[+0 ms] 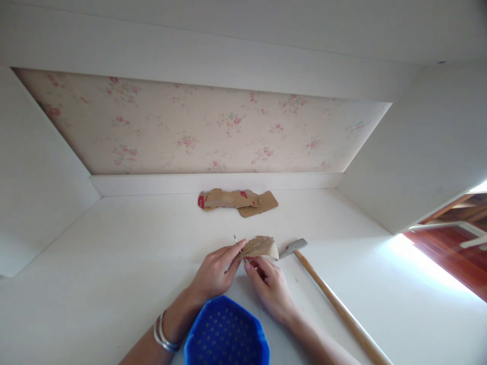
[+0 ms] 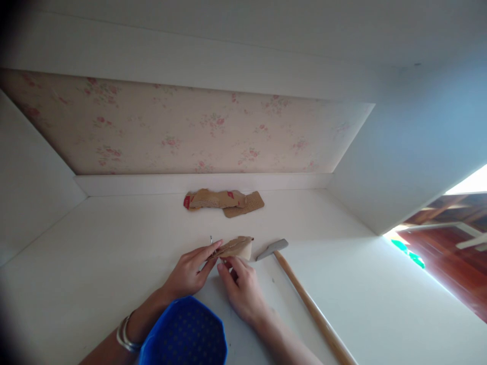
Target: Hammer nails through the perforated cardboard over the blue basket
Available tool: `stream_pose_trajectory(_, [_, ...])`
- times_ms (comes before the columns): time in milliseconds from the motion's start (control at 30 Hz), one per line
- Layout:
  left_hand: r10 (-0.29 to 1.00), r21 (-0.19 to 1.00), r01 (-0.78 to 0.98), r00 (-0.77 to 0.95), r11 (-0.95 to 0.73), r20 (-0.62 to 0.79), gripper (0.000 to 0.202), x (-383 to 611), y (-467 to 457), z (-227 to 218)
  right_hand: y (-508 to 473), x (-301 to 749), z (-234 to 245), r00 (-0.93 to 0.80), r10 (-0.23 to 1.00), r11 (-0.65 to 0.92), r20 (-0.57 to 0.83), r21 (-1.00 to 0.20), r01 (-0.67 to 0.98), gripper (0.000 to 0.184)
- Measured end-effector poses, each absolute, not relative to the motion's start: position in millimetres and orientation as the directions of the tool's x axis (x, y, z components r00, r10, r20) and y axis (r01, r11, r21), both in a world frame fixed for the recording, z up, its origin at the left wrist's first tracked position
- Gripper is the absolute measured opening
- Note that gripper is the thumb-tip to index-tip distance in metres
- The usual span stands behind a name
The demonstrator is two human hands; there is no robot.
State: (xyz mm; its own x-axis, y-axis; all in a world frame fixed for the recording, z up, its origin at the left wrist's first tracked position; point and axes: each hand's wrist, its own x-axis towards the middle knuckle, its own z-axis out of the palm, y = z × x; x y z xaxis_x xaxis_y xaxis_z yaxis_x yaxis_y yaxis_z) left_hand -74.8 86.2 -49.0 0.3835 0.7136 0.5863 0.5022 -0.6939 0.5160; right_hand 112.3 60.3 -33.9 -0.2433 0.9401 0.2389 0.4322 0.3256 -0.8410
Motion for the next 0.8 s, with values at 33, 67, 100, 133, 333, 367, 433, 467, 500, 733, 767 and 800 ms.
stream_pose_trajectory(33, [0.725, 0.532, 0.497, 0.400, -0.685, 0.560, 0.049, -74.9, 85.2, -46.5, 60.8, 112.7, -33.8, -0.231, 0.945, 0.313, 0.234, -0.851, 0.421, 0.025])
stream_pose_trajectory(67, [0.738, 0.550, 0.494, 0.412, -0.673, 0.534, 0.050, -75.2, 84.2, -44.2, 61.5, 113.2, -34.2, -0.214, 0.950, 0.298, 0.226, -0.861, 0.412, 0.027])
stream_pose_trajectory(100, [0.752, 0.567, 0.494, 0.419, -0.659, 0.508, 0.049, -75.5, 83.4, -42.2, 62.5, 113.8, -34.9, -0.196, 0.956, 0.279, 0.216, -0.872, 0.402, 0.028])
stream_pose_trajectory(133, [0.765, 0.582, 0.495, 0.422, -0.645, 0.487, 0.048, -75.8, 82.7, -40.8, 63.5, 114.2, -35.9, -0.177, 0.963, 0.259, 0.204, -0.882, 0.394, 0.030])
stream_pose_trajectory(333, [0.791, 0.635, 0.472, 0.386, -0.612, 0.475, 0.037, -76.1, 82.4, -41.3, 68.3, 114.5, -41.8, -0.113, 0.984, 0.166, 0.135, -0.922, 0.351, 0.035])
stream_pose_trajectory(367, [0.790, 0.637, 0.466, 0.381, -0.613, 0.481, 0.036, -76.1, 82.6, -41.7, 68.5, 114.3, -42.6, -0.113, 0.985, 0.162, 0.131, -0.924, 0.346, 0.035])
stream_pose_trajectory(433, [0.787, 0.641, 0.457, 0.381, -0.616, 0.485, 0.034, -76.4, 82.7, -41.7, 68.9, 113.8, -44.1, -0.117, 0.985, 0.162, 0.129, -0.925, 0.343, 0.034])
stream_pose_trajectory(467, [0.787, 0.644, 0.453, 0.383, -0.616, 0.484, 0.034, -76.7, 82.6, -41.4, 69.0, 113.5, -44.7, -0.120, 0.984, 0.165, 0.131, -0.925, 0.343, 0.033])
stream_pose_trajectory(500, [0.788, 0.647, 0.450, 0.384, -0.615, 0.482, 0.034, -76.9, 82.5, -40.9, 69.2, 113.3, -45.0, -0.124, 0.983, 0.169, 0.134, -0.924, 0.343, 0.033])
stream_pose_trajectory(733, [0.779, 0.645, 0.444, 0.431, -0.622, 0.455, 0.037, -76.8, 81.8, -37.8, 66.7, 112.7, -38.1, -0.189, 0.967, 0.231, 0.172, -0.903, 0.362, 0.027])
stream_pose_trajectory(767, [0.768, 0.631, 0.445, 0.452, -0.635, 0.454, 0.038, -76.6, 81.7, -37.6, 66.2, 112.3, -36.8, -0.207, 0.963, 0.241, 0.174, -0.899, 0.366, 0.027])
stream_pose_trajectory(800, [0.754, 0.616, 0.444, 0.473, -0.650, 0.455, 0.040, -76.5, 81.7, -37.3, 65.9, 111.8, -35.9, -0.223, 0.960, 0.246, 0.172, -0.896, 0.369, 0.027])
